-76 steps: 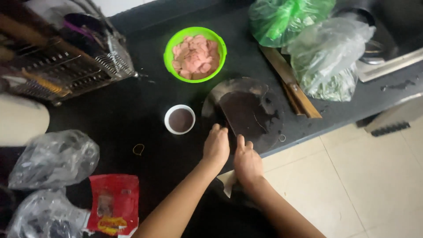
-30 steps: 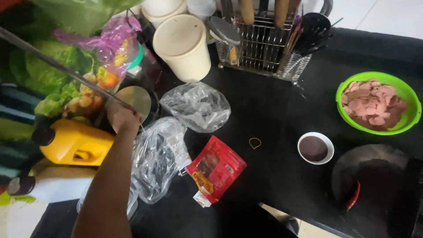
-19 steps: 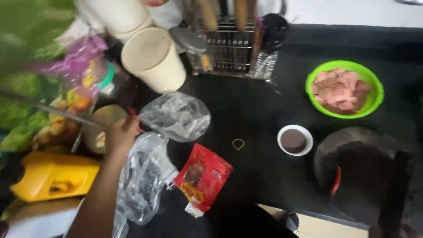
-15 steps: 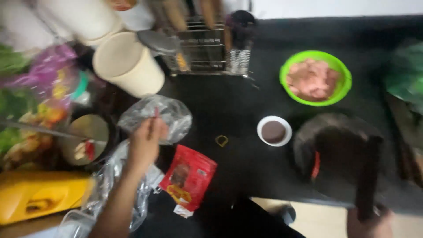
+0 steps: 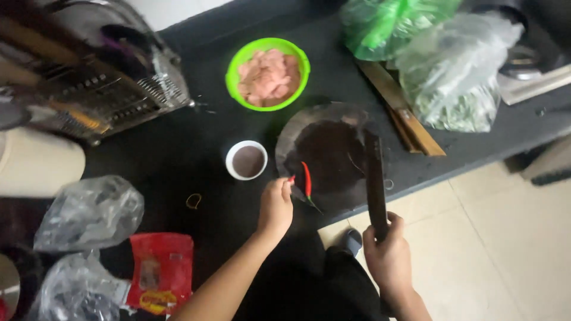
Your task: Chopping red chilies on a wooden cutting board and transferring them into a small bowl in a kitchen setting.
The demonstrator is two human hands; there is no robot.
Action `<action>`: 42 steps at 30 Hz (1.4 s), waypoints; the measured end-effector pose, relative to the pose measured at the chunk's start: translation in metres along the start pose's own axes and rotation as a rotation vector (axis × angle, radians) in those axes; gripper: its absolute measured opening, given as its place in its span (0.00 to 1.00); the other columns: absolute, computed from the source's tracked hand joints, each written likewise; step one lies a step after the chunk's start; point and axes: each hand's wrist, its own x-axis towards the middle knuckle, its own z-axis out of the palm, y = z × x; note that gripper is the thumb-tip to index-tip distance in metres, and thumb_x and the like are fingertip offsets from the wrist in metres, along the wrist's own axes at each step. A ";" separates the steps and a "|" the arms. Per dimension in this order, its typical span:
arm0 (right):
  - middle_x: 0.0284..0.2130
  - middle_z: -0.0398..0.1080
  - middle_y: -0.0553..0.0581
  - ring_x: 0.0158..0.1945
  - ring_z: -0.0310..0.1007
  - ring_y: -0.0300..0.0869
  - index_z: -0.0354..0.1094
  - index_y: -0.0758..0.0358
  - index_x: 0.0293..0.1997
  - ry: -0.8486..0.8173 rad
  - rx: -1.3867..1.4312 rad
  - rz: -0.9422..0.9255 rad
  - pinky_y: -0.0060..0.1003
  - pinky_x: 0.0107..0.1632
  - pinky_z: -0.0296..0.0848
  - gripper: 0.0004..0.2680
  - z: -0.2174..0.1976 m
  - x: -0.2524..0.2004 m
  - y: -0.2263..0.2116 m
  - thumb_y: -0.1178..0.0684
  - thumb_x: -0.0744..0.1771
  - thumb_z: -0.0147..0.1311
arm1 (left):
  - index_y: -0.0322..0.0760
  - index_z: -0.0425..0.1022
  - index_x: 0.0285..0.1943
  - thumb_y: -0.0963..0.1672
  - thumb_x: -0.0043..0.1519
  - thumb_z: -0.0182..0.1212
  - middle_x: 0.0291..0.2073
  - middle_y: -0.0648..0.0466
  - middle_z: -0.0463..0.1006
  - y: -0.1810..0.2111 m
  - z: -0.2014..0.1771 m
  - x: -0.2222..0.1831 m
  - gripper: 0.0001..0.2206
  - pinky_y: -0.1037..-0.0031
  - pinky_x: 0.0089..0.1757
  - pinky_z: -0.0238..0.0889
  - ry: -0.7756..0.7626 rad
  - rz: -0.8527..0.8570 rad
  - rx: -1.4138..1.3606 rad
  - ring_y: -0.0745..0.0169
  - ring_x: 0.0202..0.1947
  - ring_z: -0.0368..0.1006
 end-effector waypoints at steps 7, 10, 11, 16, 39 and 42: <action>0.43 0.80 0.67 0.46 0.81 0.65 0.55 0.49 0.66 -0.054 0.022 -0.012 0.55 0.49 0.76 0.20 0.030 0.013 0.025 0.45 0.67 0.52 | 0.35 0.86 0.46 0.41 0.62 0.66 0.38 0.47 0.80 0.026 0.024 0.033 0.07 0.60 0.47 0.71 0.139 0.275 0.274 0.46 0.41 0.76; 0.47 0.80 0.66 0.49 0.80 0.65 0.54 0.48 0.66 -0.119 0.021 -0.012 0.54 0.50 0.76 0.20 0.036 0.016 0.009 0.45 0.66 0.53 | 0.38 0.85 0.53 0.44 0.64 0.67 0.42 0.48 0.80 0.034 0.024 0.039 0.11 0.55 0.43 0.73 0.076 0.166 0.339 0.45 0.43 0.78; 0.44 0.81 0.65 0.46 0.81 0.64 0.53 0.48 0.65 -0.148 -0.001 -0.040 0.54 0.47 0.76 0.19 0.037 0.017 0.003 0.46 0.66 0.53 | 0.39 0.83 0.58 0.46 0.64 0.67 0.47 0.48 0.81 0.037 0.024 0.040 0.14 0.52 0.42 0.73 0.029 0.063 0.355 0.45 0.46 0.79; 0.40 0.79 0.68 0.42 0.78 0.69 0.56 0.50 0.62 -0.107 -0.044 -0.151 0.57 0.43 0.74 0.16 0.049 0.031 -0.024 0.49 0.67 0.50 | 0.38 0.81 0.58 0.47 0.64 0.65 0.42 0.47 0.78 0.028 0.023 0.032 0.16 0.57 0.47 0.69 0.044 0.232 0.310 0.44 0.45 0.75; 0.39 0.64 0.66 0.22 0.76 0.53 0.42 0.56 0.80 -0.037 -0.867 -0.406 0.48 0.25 0.78 0.29 0.113 0.048 -0.056 0.63 0.67 0.46 | 0.29 0.82 0.40 0.35 0.62 0.57 0.41 0.46 0.72 0.054 0.040 0.071 0.07 0.59 0.34 0.75 -0.294 0.275 0.603 0.44 0.45 0.72; 0.38 0.66 0.66 0.24 0.79 0.60 0.44 0.56 0.78 -0.110 -0.846 -0.319 0.55 0.27 0.79 0.25 0.100 0.042 -0.072 0.62 0.69 0.41 | 0.29 0.83 0.41 0.36 0.63 0.59 0.40 0.47 0.73 0.059 0.041 0.074 0.06 0.60 0.34 0.76 -0.320 0.263 0.595 0.45 0.44 0.72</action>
